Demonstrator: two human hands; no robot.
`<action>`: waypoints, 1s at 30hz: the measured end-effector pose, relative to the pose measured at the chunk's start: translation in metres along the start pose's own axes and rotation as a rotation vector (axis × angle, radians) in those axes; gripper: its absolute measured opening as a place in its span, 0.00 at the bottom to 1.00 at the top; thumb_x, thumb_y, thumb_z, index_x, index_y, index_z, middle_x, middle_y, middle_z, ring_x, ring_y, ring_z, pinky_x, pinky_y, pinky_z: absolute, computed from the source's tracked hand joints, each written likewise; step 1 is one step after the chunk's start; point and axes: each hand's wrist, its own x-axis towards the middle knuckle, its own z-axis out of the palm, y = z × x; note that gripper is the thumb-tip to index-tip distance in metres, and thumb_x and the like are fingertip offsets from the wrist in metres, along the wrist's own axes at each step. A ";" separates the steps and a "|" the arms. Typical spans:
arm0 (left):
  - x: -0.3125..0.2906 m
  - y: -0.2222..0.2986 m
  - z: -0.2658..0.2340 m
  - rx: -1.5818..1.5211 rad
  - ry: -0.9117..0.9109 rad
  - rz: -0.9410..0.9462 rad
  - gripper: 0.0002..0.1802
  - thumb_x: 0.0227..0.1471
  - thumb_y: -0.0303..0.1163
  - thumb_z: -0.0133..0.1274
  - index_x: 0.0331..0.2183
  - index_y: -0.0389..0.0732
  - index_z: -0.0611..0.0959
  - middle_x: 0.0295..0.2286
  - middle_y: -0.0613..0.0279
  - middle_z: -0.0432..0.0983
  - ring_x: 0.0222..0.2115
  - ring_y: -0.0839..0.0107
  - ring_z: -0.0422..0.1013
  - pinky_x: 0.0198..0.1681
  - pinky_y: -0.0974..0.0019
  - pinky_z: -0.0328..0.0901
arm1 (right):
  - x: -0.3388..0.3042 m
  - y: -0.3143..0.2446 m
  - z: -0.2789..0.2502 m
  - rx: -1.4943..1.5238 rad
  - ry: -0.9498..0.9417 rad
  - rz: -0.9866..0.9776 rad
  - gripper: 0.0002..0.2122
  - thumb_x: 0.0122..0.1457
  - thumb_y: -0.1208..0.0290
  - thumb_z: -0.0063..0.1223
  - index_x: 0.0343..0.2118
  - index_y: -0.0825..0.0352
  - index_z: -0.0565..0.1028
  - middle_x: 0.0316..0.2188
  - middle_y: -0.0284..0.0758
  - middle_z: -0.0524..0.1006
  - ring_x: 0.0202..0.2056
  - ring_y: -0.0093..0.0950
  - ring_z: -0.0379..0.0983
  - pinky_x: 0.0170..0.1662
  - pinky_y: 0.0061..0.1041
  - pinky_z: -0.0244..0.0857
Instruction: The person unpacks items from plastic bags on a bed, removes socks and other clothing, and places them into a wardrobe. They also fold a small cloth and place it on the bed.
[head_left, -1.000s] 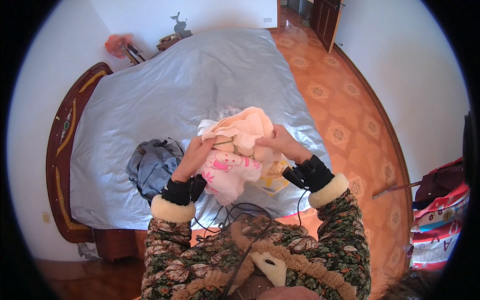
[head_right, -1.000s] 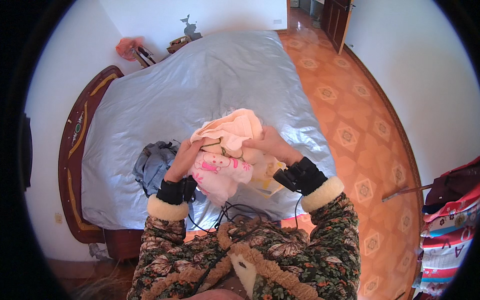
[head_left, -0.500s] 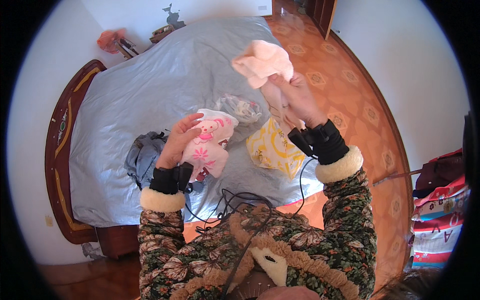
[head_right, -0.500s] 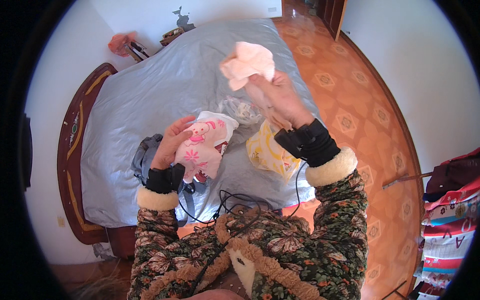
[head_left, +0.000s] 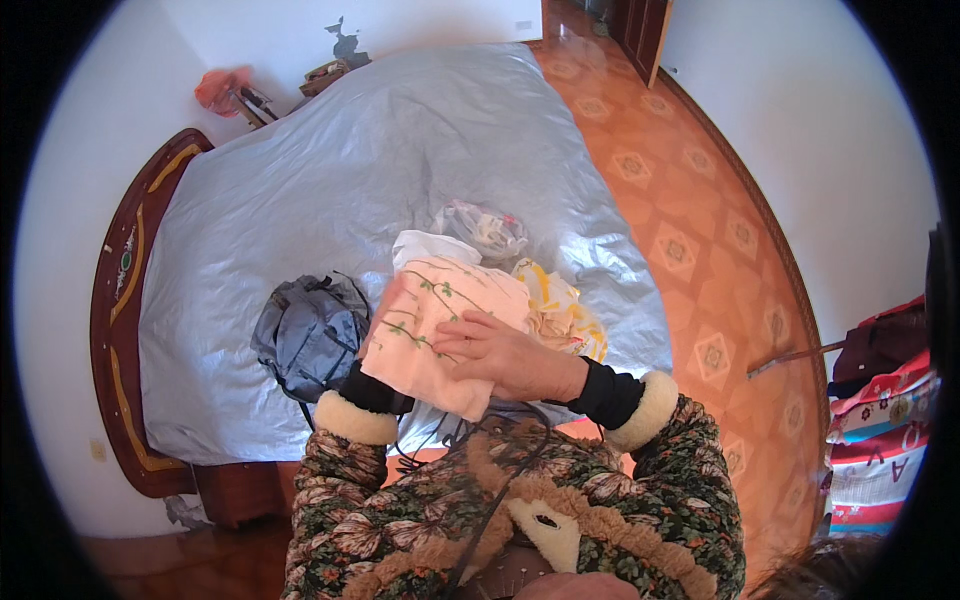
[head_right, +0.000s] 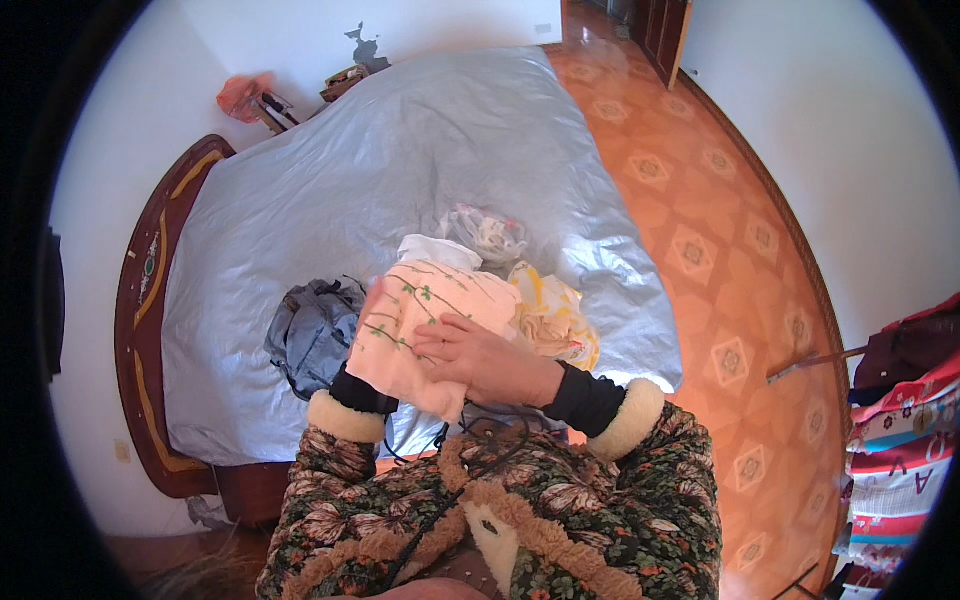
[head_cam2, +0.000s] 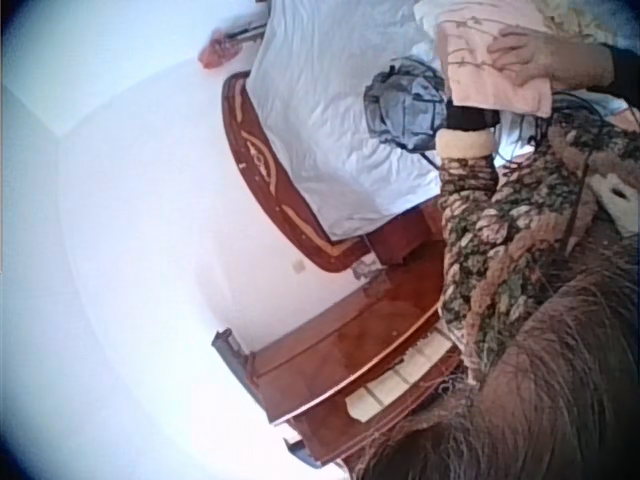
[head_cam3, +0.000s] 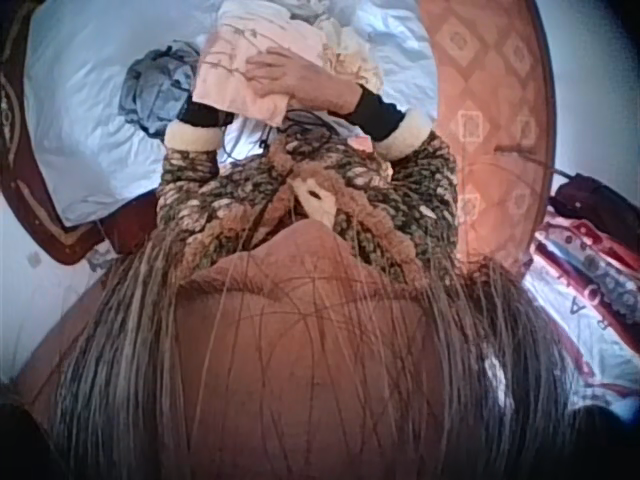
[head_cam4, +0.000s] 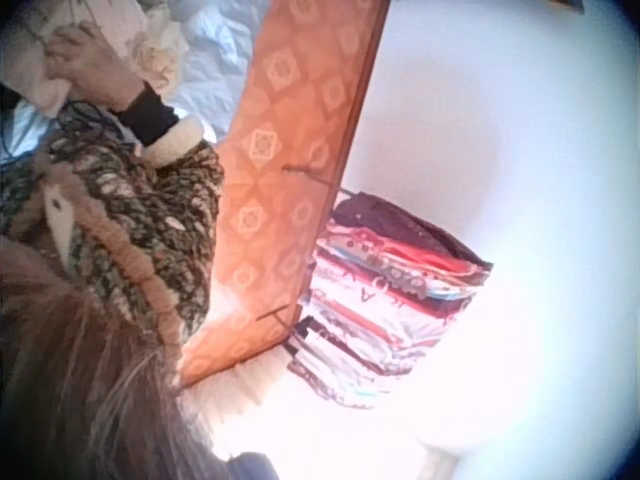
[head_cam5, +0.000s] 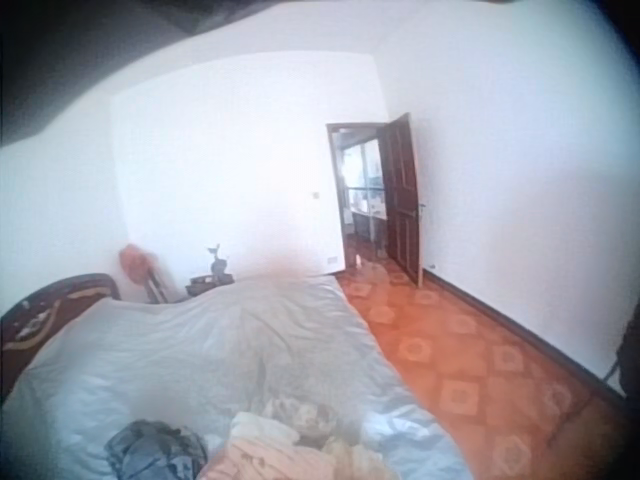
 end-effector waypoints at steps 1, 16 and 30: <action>-0.001 -0.003 0.006 0.002 0.127 0.023 0.31 0.54 0.32 0.51 0.57 0.34 0.63 0.53 0.48 0.66 0.52 0.61 0.66 0.56 0.56 0.61 | -0.004 0.000 0.000 0.018 0.012 0.014 0.16 0.45 0.74 0.56 0.41 0.65 0.74 0.53 0.40 0.69 0.57 0.37 0.61 0.61 0.40 0.51; -0.048 0.034 -0.030 0.715 0.237 0.579 0.30 0.41 0.14 0.47 0.51 0.34 0.70 0.45 0.52 0.74 0.44 0.62 0.73 0.46 0.62 0.71 | -0.177 0.128 0.079 -0.200 0.220 0.656 0.12 0.53 0.66 0.55 0.38 0.65 0.78 0.34 0.42 0.78 0.36 0.39 0.74 0.40 0.33 0.67; -0.104 0.017 -0.047 0.756 0.274 0.549 0.30 0.42 0.14 0.45 0.51 0.35 0.72 0.45 0.57 0.75 0.44 0.67 0.72 0.46 0.66 0.69 | -0.149 0.163 0.070 -0.060 -0.257 0.750 0.13 0.54 0.64 0.54 0.39 0.64 0.78 0.38 0.45 0.77 0.39 0.40 0.74 0.42 0.35 0.66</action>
